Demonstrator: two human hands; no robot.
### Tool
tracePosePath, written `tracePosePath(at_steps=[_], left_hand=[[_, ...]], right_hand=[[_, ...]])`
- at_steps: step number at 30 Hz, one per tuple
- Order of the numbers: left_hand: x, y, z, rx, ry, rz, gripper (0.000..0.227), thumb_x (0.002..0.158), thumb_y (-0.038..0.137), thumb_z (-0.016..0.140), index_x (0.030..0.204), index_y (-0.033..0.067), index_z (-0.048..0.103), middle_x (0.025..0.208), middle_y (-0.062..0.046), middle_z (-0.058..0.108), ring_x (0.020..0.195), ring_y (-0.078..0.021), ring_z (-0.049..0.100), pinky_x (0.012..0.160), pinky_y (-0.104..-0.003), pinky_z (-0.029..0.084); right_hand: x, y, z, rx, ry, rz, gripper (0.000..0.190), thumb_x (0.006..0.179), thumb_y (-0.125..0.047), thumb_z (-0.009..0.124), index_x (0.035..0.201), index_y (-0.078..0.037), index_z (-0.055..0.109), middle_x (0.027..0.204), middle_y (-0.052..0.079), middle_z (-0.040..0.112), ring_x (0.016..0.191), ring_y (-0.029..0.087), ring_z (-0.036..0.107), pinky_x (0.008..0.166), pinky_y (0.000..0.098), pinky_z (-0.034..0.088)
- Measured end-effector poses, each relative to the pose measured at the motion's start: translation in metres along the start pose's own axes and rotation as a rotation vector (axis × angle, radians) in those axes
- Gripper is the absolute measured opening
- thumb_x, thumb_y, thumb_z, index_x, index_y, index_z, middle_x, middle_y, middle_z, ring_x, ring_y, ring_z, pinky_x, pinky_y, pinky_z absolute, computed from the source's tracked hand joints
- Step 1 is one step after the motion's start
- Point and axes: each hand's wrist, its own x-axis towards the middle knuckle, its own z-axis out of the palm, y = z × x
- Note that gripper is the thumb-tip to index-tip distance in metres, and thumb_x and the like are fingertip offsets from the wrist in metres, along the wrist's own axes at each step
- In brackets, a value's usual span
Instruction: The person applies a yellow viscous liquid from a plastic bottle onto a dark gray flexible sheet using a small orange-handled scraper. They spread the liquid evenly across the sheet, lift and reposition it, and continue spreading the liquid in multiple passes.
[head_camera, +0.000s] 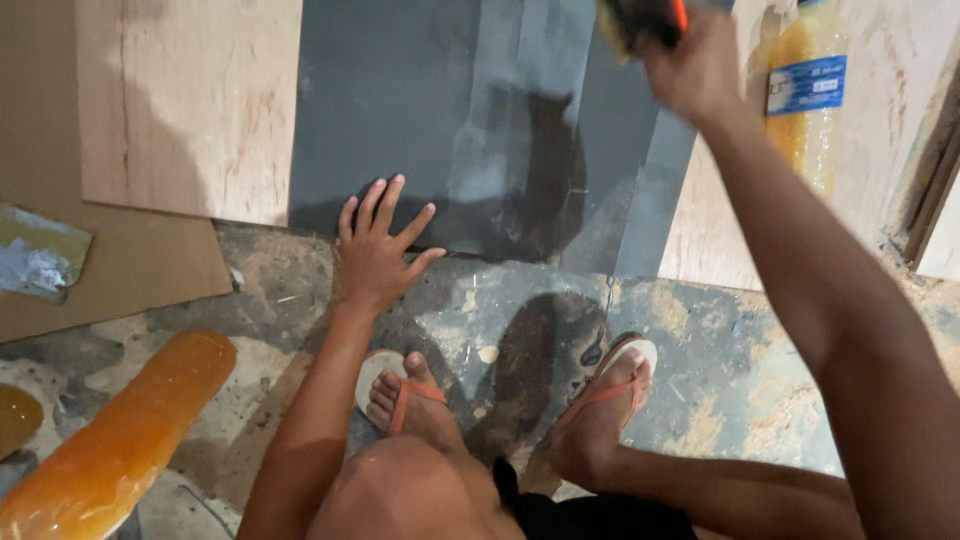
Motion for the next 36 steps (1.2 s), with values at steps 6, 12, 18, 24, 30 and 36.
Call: tracePosePath(at_steps=[6,12,18,24,30,36], left_hand=[[-0.001,-0.002,0.013,-0.059,0.006,-0.083,0.055,0.095,0.066,0.068,0.141,0.0362,0.066,0.162,-0.010,0.044,0.150,-0.0337,0.040,0.117,-0.061,0.026],[-0.001,-0.006,0.019,-0.017,0.050,-0.076,0.054,0.092,0.068,0.070,0.138,0.0405,0.068,0.159,-0.008,0.050,0.147,-0.0310,0.044,0.115,-0.057,0.026],[0.001,-0.004,0.017,0.002,0.028,-0.053,0.055,0.095,0.069,0.067,0.141,0.0388,0.066,0.160,-0.011,0.047,0.148,-0.0336,0.043,0.115,-0.057,0.026],[-0.001,-0.001,0.012,-0.017,-0.011,-0.070,0.055,0.097,0.068,0.065,0.143,0.0374,0.063,0.163,-0.011,0.043,0.149,-0.0352,0.041,0.114,-0.061,0.028],[-0.003,-0.003,0.016,-0.062,0.022,-0.042,0.056,0.100,0.062,0.072,0.146,0.0326,0.064,0.163,-0.015,0.040,0.150,-0.0379,0.037,0.114,-0.065,0.027],[-0.002,-0.002,0.016,-0.066,0.086,-0.020,0.052,0.101,0.061,0.072,0.140,0.0269,0.071,0.161,-0.015,0.044,0.150,-0.0344,0.038,0.118,-0.061,0.021]], right_hand=[[0.028,0.021,0.019,-0.155,-0.050,-0.113,0.014,0.095,-0.016,0.071,0.107,-0.010,0.076,0.077,0.003,0.060,0.077,0.015,0.053,0.059,0.0417,0.047],[0.041,0.045,0.037,-0.339,-0.120,-0.235,0.020,0.094,-0.021,0.070,0.112,-0.020,0.078,0.072,-0.003,0.062,0.067,0.016,0.059,0.059,0.0361,0.051],[0.033,0.040,0.041,-0.520,-0.180,-0.362,0.028,0.092,-0.025,0.069,0.117,-0.031,0.080,0.068,-0.008,0.064,0.057,0.018,0.065,0.058,0.0304,0.054],[-0.024,0.023,0.048,-0.483,-0.351,-0.336,0.045,0.090,-0.028,0.065,0.132,-0.036,0.078,0.075,-0.001,0.074,0.060,0.030,0.073,0.064,0.0415,0.062],[-0.128,-0.055,0.035,-0.227,-0.494,-0.252,0.041,0.086,-0.021,0.061,0.125,-0.025,0.075,0.095,0.005,0.078,0.077,0.033,0.076,0.071,0.0463,0.062],[-0.210,-0.106,0.035,-0.169,-0.537,-0.154,0.041,0.089,-0.017,0.055,0.124,-0.029,0.071,0.101,0.004,0.078,0.083,0.032,0.077,0.070,0.0452,0.062]])
